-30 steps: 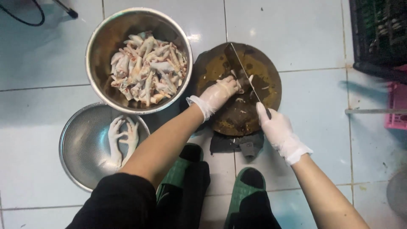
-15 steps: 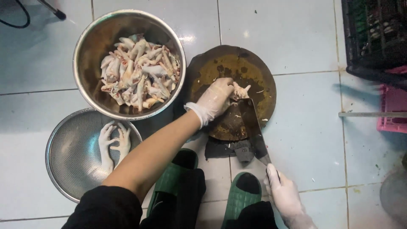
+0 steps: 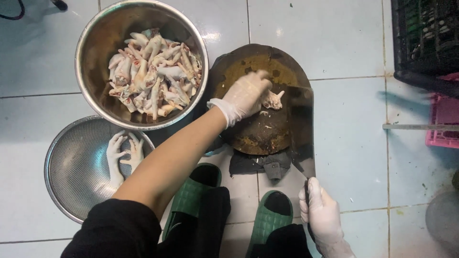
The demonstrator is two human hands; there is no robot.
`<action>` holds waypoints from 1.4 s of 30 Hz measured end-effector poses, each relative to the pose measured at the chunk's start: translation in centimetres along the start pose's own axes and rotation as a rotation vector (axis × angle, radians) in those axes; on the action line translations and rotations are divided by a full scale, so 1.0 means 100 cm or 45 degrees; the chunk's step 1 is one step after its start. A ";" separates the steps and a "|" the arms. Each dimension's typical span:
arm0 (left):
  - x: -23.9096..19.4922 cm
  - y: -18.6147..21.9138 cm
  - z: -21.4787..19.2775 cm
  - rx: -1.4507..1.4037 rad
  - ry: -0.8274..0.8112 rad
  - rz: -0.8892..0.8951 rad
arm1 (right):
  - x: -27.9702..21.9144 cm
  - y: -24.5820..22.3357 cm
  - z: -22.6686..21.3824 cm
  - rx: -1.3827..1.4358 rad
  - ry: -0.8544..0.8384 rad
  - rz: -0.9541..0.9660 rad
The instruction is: Chopping chicken feet on a wooden cutting board using a cleaver in a kitchen environment.
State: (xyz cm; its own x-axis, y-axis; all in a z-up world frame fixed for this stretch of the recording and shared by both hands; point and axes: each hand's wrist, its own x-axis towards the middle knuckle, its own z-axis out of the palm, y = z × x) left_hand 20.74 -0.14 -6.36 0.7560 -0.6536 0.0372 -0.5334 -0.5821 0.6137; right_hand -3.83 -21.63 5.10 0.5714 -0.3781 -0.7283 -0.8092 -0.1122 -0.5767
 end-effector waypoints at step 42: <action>-0.075 0.000 0.062 0.452 0.283 0.285 | -0.027 -0.054 0.040 -0.772 -0.047 0.303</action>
State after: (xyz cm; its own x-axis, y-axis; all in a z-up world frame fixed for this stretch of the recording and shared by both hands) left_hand 12.74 1.81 -11.53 0.6497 -0.6850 0.3297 -0.7601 -0.5932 0.2652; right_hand -0.45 -16.30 8.74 0.3627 -0.4262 -0.8287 -0.8414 -0.5321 -0.0945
